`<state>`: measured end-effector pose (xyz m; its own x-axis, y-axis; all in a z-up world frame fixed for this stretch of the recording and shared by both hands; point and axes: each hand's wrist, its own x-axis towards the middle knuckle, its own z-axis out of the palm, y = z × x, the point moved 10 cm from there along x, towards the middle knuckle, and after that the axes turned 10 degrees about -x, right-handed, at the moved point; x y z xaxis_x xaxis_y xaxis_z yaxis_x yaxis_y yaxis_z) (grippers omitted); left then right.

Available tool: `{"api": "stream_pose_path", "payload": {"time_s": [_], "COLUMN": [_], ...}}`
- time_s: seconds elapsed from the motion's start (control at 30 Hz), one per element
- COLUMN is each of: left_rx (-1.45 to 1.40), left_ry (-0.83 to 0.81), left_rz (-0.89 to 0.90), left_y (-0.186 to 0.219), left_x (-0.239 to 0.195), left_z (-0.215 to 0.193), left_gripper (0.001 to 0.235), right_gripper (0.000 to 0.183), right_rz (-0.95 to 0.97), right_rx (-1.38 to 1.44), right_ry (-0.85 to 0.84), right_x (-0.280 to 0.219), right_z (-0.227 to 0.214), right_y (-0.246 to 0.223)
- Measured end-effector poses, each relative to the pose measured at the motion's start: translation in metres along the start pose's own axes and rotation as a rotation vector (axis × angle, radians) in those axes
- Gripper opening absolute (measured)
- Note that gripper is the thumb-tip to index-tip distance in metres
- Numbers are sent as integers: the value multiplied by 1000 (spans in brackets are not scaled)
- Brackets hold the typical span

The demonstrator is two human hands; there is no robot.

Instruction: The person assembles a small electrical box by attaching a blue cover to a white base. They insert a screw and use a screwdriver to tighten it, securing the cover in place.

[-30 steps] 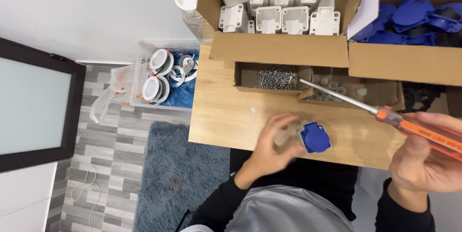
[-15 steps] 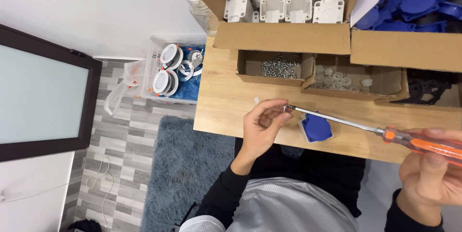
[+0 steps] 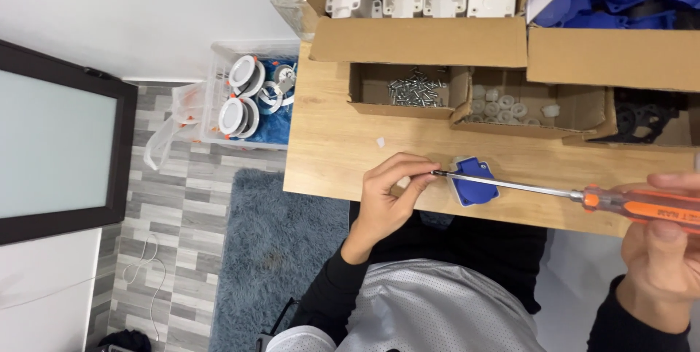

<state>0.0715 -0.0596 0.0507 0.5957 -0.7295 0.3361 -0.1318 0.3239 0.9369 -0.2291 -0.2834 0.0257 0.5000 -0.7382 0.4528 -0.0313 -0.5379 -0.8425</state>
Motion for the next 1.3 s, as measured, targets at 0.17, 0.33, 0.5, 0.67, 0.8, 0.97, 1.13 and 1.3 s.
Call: {"api": "stream_pose_path", "payload": {"time_s": [0.17,0.33,0.5,0.67,0.8,0.97,1.13,1.3], "left_rx": [67,130,240,279,285,253,214,215], "left_ry": [-79,-178,-272,-357,-385,-379,-387,-379], "left_rz": [91,254,229,97,54,30,13,18], "left_y": [5,12,12,-10,-22,-24,-22,-23], "left_x": [0,-7,-2,-2,-5,-3,0,0], "left_z": [11,30,52,65,69,66,66,65], "left_gripper": [16,14,55,83,75,70,65,65], "right_gripper": [54,49,61,54,56,44,52,42], "right_rz": [94,228,153,145,254,305,332,214], "right_rx": [-3,155,78,174,96,13,-114,-291], "right_ry": [-85,-284,-378,-492,-374,-282,-495,-554], "right_x": [13,6,-6,16,31,50,68,74], "right_z": [-8,-25,-52,-37,-11,21,46,45], "right_y": [7,42,50,47,-1,-70,-107,-111]}}
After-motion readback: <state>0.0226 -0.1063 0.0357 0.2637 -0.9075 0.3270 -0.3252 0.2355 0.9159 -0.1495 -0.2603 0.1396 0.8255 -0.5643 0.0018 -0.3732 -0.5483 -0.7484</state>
